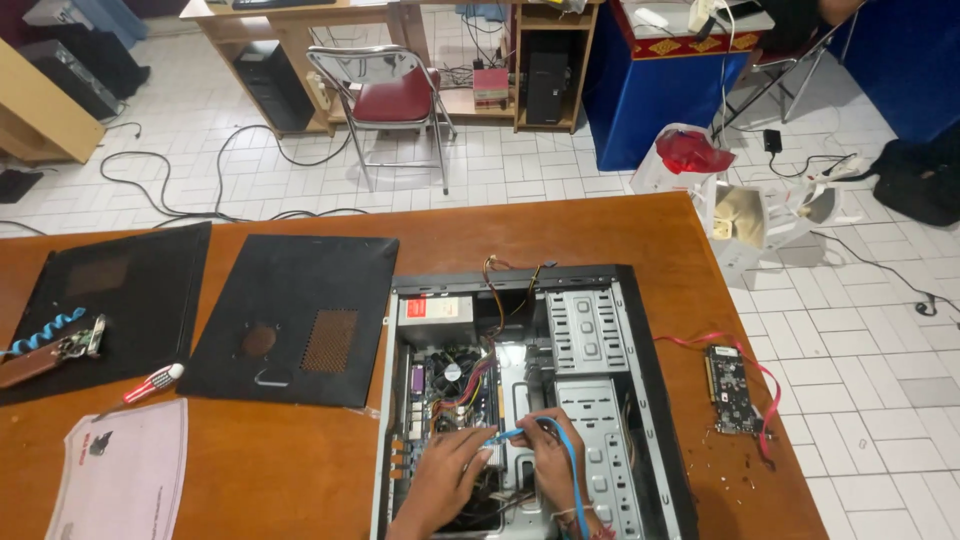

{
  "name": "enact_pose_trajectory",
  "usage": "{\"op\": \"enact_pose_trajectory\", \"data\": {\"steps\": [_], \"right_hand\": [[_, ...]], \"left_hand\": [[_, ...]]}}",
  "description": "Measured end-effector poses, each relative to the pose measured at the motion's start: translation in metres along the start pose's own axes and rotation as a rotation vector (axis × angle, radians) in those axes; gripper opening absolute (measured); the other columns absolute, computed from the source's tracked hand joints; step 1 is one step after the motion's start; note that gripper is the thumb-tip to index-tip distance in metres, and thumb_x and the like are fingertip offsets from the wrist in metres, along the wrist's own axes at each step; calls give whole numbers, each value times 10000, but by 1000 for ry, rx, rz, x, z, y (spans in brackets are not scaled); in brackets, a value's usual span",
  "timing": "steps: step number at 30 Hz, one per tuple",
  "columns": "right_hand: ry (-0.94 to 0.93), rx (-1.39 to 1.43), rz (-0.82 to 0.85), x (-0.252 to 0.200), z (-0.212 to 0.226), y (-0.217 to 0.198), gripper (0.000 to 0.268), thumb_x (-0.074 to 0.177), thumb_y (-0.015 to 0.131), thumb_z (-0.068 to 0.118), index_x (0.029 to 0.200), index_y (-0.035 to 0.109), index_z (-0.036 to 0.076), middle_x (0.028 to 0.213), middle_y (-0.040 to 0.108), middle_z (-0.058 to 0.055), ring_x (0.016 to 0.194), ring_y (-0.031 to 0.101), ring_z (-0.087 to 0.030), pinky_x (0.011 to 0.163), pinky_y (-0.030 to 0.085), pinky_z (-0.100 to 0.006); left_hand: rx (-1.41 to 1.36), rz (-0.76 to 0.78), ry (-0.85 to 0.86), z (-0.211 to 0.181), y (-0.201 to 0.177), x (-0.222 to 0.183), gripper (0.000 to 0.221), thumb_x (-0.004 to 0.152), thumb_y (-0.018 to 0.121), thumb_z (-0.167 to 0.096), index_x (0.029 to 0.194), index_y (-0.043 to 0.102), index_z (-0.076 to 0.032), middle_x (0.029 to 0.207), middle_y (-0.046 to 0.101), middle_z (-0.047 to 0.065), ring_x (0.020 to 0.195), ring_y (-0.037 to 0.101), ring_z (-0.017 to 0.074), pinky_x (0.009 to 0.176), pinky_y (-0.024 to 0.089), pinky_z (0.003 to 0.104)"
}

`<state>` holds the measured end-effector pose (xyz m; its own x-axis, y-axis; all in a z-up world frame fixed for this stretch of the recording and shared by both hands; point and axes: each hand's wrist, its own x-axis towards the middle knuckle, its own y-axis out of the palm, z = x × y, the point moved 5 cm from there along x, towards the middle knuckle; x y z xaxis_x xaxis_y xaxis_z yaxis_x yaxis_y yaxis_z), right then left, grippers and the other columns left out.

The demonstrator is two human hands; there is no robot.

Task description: Routing and connecting internal power and data cables to the motherboard and components inside a PC case.

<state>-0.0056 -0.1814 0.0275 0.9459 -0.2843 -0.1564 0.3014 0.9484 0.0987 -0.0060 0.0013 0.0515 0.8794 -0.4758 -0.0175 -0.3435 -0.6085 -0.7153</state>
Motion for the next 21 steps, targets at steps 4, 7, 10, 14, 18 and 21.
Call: {"op": "enact_pose_trajectory", "data": {"steps": [4,7,10,14,18,21], "right_hand": [[-14,-107,96,-7,18,10,157,874,733,176,875,700,22,753,729,-122,673,806,-255,694,733,-344],[48,-18,133,-8,9,13,163,848,771,149,872,687,12,707,705,-149,659,778,-267,688,715,-360],[18,-69,129,-8,7,11,160,855,766,154,830,668,30,687,720,-123,655,784,-244,685,710,-364],[41,-128,198,-12,5,14,143,852,763,137,840,687,17,760,766,-139,693,794,-232,686,710,-317],[67,-169,204,-20,33,22,195,834,770,209,835,733,17,774,788,-145,690,810,-261,668,698,-346],[48,-121,259,-18,25,24,209,840,761,192,851,701,-8,720,787,-199,689,817,-283,691,722,-383]], "left_hand": [[-283,2,-161,9,6,-15,391,1018,501,-254,1365,642,-143,1032,830,70,959,799,251,848,609,399],[-359,-4,-245,6,-2,-17,367,1006,537,-276,1310,694,-143,1039,839,27,977,799,194,834,620,345],[-295,9,-292,12,2,-15,306,969,632,-246,1246,724,-152,1280,745,37,931,783,199,849,655,368],[-338,47,-346,10,1,-21,293,913,711,-192,1200,735,-138,1195,771,43,1008,758,189,926,620,361],[-519,59,-504,3,-10,-26,230,823,836,-184,1027,755,-114,1012,786,25,878,716,132,798,619,270],[-412,-100,-409,23,4,-22,228,812,899,-163,810,673,-128,774,711,-8,718,619,108,643,514,263]]}}
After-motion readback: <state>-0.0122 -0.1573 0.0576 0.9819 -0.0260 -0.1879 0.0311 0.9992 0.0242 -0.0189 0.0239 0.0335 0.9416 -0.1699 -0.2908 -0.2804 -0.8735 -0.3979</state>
